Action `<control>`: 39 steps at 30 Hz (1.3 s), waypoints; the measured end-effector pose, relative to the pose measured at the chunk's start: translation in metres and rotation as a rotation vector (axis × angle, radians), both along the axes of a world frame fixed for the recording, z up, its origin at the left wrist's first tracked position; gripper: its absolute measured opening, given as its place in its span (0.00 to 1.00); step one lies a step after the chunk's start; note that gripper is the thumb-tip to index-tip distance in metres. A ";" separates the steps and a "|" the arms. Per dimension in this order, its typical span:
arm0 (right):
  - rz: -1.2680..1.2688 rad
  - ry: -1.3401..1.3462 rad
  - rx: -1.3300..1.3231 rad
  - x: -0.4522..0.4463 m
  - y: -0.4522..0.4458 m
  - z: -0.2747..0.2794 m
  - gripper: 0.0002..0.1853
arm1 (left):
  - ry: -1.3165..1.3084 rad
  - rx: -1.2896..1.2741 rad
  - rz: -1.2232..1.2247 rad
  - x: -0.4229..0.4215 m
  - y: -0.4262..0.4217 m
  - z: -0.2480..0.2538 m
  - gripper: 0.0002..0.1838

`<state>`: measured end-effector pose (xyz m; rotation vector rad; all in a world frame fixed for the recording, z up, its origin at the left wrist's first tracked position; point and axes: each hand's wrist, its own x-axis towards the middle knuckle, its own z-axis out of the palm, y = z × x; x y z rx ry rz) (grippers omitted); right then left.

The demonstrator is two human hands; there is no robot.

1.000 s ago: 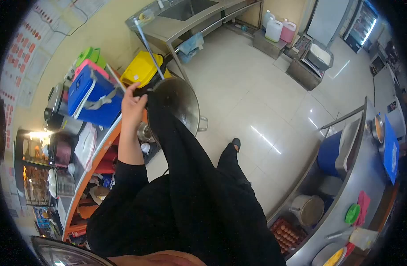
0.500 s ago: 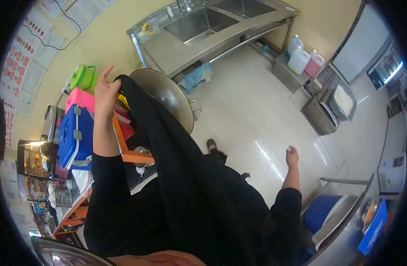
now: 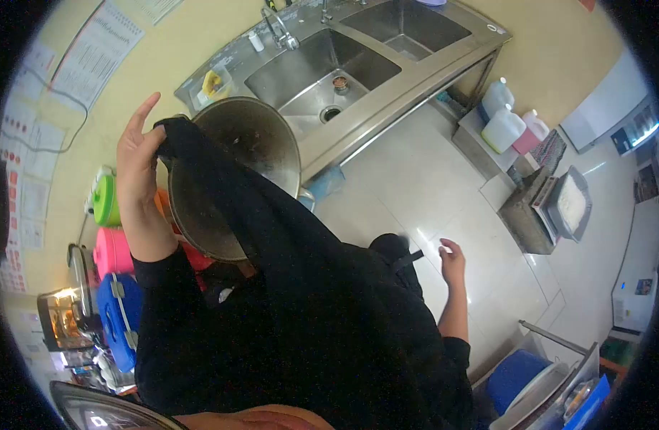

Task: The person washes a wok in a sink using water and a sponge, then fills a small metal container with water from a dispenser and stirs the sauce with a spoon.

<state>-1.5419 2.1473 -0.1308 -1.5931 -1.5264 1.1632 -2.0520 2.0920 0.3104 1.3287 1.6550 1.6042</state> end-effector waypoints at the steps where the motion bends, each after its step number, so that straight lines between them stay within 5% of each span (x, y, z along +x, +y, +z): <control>1: -0.032 0.026 -0.051 -0.001 0.021 0.006 0.14 | 0.005 -0.007 0.004 -0.002 0.020 -0.003 0.27; 6: 0.054 -0.079 0.084 -0.035 0.160 0.086 0.13 | -0.034 -0.047 0.117 -0.027 0.114 -0.029 0.28; 13: 0.496 0.040 0.381 -0.158 0.424 0.174 0.13 | -0.128 -0.108 0.532 -0.046 0.242 -0.089 0.31; 18: 0.749 0.142 0.530 -0.269 0.521 0.246 0.13 | -0.271 0.036 0.707 -0.049 0.312 -0.148 0.28; 24: 0.905 0.251 0.455 -0.383 0.597 0.239 0.13 | -0.233 -0.248 0.977 -0.036 0.370 -0.224 0.32; 25: 0.937 0.261 0.425 -0.402 0.605 0.235 0.13 | -0.225 -0.175 1.017 -0.045 0.373 -0.275 0.33; 26: 0.971 0.268 0.389 -0.421 0.612 0.229 0.13 | -0.431 -0.159 1.051 -0.036 0.386 -0.274 0.34; 29: 1.079 0.236 0.522 -0.473 0.627 0.227 0.13 | -0.256 -0.344 1.165 -0.038 0.391 -0.359 0.39; 35: 1.139 0.238 0.469 -0.579 0.646 0.208 0.16 | -0.621 -0.179 1.141 -0.017 0.381 -0.433 0.45; 38: 1.130 0.225 0.438 -0.630 0.656 0.182 0.21 | -0.742 -0.487 1.140 -0.016 0.383 -0.376 0.43; 39: 1.119 0.196 0.461 -0.648 0.660 0.171 0.23 | -0.584 -0.614 1.166 -0.010 0.375 -0.395 0.42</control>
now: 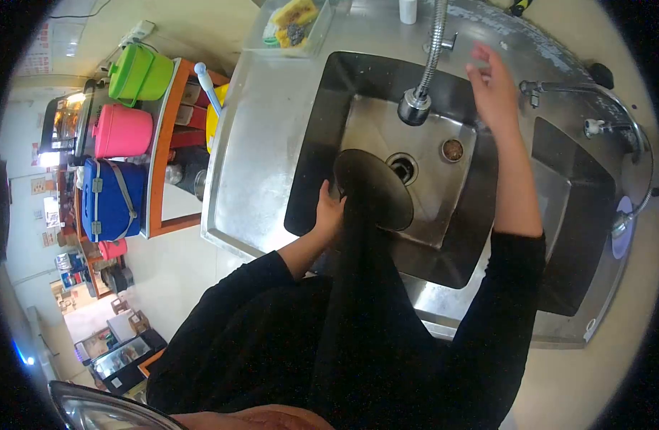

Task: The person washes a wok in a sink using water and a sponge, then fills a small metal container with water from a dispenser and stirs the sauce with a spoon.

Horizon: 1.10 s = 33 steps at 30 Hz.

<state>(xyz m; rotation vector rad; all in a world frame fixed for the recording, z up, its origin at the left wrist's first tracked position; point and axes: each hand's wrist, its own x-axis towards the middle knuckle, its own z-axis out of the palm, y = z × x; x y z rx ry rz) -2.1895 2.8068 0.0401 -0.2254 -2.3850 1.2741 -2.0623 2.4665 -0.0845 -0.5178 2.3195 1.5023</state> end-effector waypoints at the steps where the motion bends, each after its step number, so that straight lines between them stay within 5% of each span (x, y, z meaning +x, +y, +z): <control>1: -0.017 -0.004 0.033 -0.017 0.006 -0.013 0.25 | 0.057 -0.168 -0.056 0.008 -0.012 -0.033 0.41; 2: -0.033 -0.003 0.069 -0.034 0.011 -0.024 0.27 | 0.118 -0.335 -0.113 0.013 -0.019 -0.051 0.40; 5: -0.089 -0.039 0.219 -0.073 0.018 -0.055 0.30 | -0.083 -0.180 -0.082 0.015 -0.022 -0.023 0.34; 8: 0.117 0.018 0.046 -0.097 0.029 -0.085 0.29 | -0.200 -0.190 -0.103 0.008 -0.022 -0.001 0.30; 11: 0.096 0.002 0.299 -0.104 0.044 -0.113 0.26 | -0.148 -0.236 -0.140 0.011 -0.038 -0.029 0.29; 17: 0.154 -0.144 0.383 -0.057 0.024 -0.085 0.22 | -0.127 -0.223 -0.169 0.015 -0.042 -0.035 0.32; 20: -0.017 0.002 0.202 -0.037 0.005 -0.065 0.20 | -0.346 0.259 0.045 0.015 -0.042 -0.049 0.33; 23: -0.217 0.070 -0.270 -0.014 -0.028 -0.007 0.18 | -0.312 0.262 -0.137 0.011 -0.049 -0.057 0.35; 26: -0.296 0.496 -0.109 -0.001 -0.061 0.042 0.15 | -0.293 0.064 -0.063 0.017 -0.053 -0.106 0.36; 29: -0.154 0.741 0.158 0.004 -0.105 0.086 0.11 | -0.585 -0.019 -0.057 0.002 -0.040 -0.056 0.40; 33: 0.284 0.537 0.296 -0.024 -0.178 0.105 0.08 | -0.595 -0.009 -0.153 0.007 -0.041 -0.066 0.45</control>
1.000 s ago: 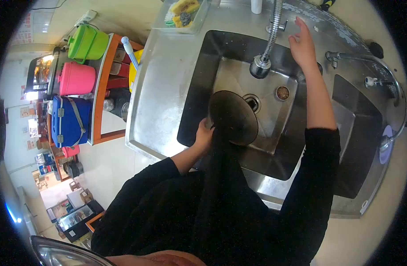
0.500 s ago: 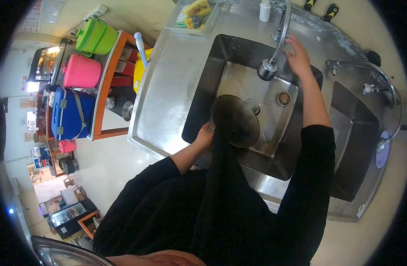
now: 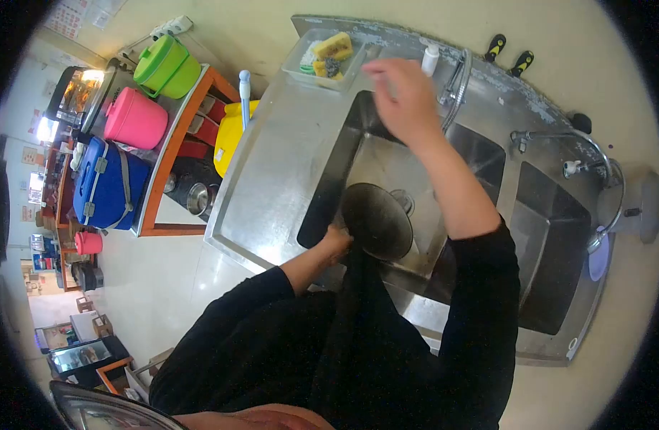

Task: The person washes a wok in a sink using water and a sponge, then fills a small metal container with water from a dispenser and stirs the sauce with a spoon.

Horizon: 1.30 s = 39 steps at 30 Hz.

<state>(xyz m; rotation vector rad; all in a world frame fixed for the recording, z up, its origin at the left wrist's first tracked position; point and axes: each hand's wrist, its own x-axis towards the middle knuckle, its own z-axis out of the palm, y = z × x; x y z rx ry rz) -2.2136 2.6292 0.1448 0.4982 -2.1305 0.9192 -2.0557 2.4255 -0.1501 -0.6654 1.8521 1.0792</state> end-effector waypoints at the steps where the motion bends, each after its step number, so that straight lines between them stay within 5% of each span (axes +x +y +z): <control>1: 0.029 -0.067 0.009 -0.014 -0.017 -0.004 0.08 | 0.023 0.045 0.044 0.004 0.001 0.007 0.47; 5: 0.034 -0.461 0.134 -0.093 -0.061 -0.054 0.09 | 0.326 -0.114 -0.143 0.000 0.009 0.069 0.48; 12: -0.298 -0.944 0.572 -0.206 -0.111 -0.105 0.19 | 0.325 0.008 -0.107 -0.021 0.009 0.031 0.50; 15: -0.373 -1.051 0.630 -0.227 -0.127 -0.109 0.24 | 0.359 -0.079 -0.061 -0.019 0.011 -0.010 0.33; 19: -0.467 -1.101 0.702 -0.250 -0.130 -0.135 0.23 | 0.023 0.343 -0.068 -0.019 0.005 -0.028 0.37; 23: -0.476 -1.070 0.774 -0.259 -0.118 -0.139 0.19 | -0.034 0.471 0.008 -0.010 0.010 -0.040 0.37; 27: -0.475 -0.889 0.523 -0.225 -0.111 -0.120 0.18 | 0.170 0.350 0.080 -0.005 0.016 -0.056 0.37; 29: -0.504 -0.758 0.304 -0.178 -0.107 -0.116 0.18 | 0.507 0.135 0.127 -0.010 0.022 -0.067 0.37; 31: -0.409 -0.684 0.155 -0.128 -0.092 -0.127 0.19 | 0.841 -0.045 0.113 -0.025 0.019 -0.020 0.36; 35: -0.235 -0.765 -0.354 -0.018 -0.057 -0.189 0.22 | 0.654 0.008 -0.036 -0.046 0.024 0.085 0.35; 39: -0.237 -1.008 -0.684 0.091 -0.016 -0.260 0.20 | 0.698 -0.019 -0.181 -0.043 0.032 0.118 0.34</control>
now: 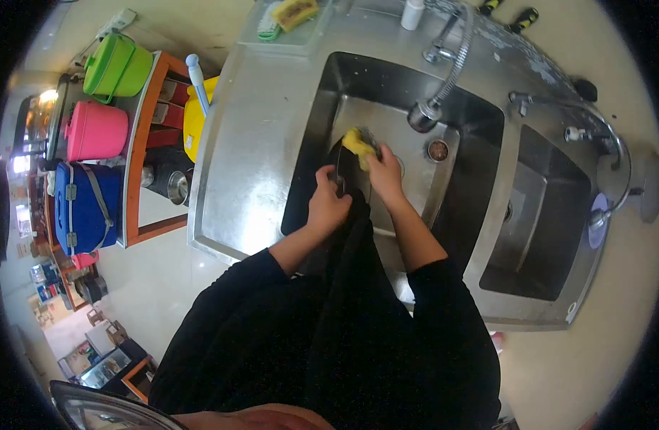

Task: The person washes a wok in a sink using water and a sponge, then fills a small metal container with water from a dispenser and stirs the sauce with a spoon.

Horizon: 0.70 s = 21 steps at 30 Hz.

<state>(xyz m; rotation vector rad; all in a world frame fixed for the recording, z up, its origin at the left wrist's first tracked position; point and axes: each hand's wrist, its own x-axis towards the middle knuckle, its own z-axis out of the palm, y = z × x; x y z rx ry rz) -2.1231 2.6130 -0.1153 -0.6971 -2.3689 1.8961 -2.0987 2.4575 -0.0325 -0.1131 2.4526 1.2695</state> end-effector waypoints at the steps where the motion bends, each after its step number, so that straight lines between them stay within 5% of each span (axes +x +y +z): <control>1: -0.022 -0.044 -0.057 0.022 0.011 -0.027 0.19 | 0.004 -0.022 -0.025 0.000 0.003 0.007 0.34; 8: -0.001 -0.172 -0.311 0.078 0.041 -0.033 0.17 | 0.092 -0.047 -0.171 -0.001 0.006 0.075 0.35; 13: 0.204 -0.133 -0.049 0.064 0.022 -0.026 0.21 | -0.031 0.374 -0.114 0.012 -0.041 0.091 0.38; 18: 0.421 -0.063 0.182 0.052 -0.034 0.038 0.22 | -0.108 0.508 -0.018 0.039 -0.072 0.115 0.39; 21: 0.629 0.051 0.096 0.049 -0.064 0.027 0.21 | -0.039 0.496 0.007 0.046 -0.097 0.108 0.39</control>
